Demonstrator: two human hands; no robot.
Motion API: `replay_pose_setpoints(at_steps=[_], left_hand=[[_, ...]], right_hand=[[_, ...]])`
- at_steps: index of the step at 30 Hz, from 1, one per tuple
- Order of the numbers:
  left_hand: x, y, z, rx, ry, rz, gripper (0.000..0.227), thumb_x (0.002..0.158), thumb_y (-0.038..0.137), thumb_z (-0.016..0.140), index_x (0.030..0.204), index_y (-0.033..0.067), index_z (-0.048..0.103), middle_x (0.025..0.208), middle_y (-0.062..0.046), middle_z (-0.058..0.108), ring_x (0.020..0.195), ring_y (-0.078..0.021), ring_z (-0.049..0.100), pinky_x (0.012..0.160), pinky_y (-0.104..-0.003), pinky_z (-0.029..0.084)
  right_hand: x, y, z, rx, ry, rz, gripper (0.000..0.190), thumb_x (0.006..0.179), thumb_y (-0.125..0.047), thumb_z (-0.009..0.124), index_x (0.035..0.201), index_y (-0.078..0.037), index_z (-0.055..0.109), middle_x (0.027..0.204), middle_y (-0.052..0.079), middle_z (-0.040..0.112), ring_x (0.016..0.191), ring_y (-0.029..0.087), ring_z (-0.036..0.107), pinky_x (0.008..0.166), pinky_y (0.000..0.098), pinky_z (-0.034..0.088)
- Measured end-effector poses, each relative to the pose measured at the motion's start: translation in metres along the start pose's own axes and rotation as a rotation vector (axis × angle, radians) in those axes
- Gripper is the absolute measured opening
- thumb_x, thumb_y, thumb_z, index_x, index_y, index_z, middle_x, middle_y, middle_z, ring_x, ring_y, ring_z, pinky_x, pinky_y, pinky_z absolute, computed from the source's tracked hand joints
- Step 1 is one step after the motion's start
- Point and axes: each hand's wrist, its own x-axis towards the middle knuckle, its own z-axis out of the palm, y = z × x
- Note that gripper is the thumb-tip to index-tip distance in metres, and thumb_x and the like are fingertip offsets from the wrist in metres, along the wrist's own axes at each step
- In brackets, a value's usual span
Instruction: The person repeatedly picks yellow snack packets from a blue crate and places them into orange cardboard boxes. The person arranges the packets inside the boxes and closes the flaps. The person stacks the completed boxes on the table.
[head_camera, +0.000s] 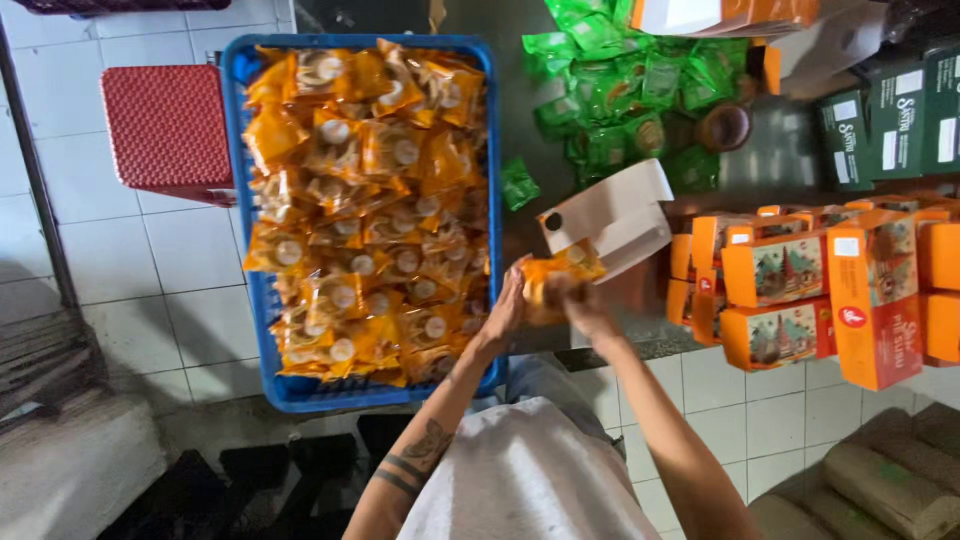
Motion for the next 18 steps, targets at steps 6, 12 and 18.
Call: replay_pose_setpoints(at_steps=[6,12,18], left_hand=[[0.062,-0.047,0.059,0.469,0.205,-0.528,0.099,0.095,0.078,0.055,0.163,0.0078,0.036,0.164,-0.022,0.040,0.154,-0.0352,0.033,0.130,-0.048,0.024],[0.094,-0.060,0.077,0.429,0.244,-0.480,0.094,0.093,0.070,0.062,0.160,0.0080,0.040,0.156,-0.025,0.050,0.149,-0.0361,0.043,0.127,-0.050,0.033],[0.057,-0.061,0.046,0.713,0.299,-0.181,0.099,0.100,0.066,0.050,0.155,-0.0140,0.035,0.145,-0.044,0.049,0.138,-0.0530,0.049,0.119,-0.059,0.039]], right_hand=[[0.088,0.058,-0.136,-0.617,0.368,0.126,0.058,0.085,-0.061,0.086,0.101,-0.007,0.072,0.092,0.015,0.077,0.097,0.033,0.075,0.076,0.0423,0.059],[0.120,0.101,-0.149,-0.776,0.033,0.019,0.051,0.087,-0.040,0.086,0.113,0.002,0.072,0.092,0.024,0.075,0.095,0.046,0.074,0.078,0.0532,0.060],[0.091,0.091,-0.126,-0.699,0.200,-0.113,0.050,0.099,-0.031,0.079,0.119,0.010,0.059,0.097,0.031,0.067,0.097,0.051,0.070,0.087,0.0567,0.057]])
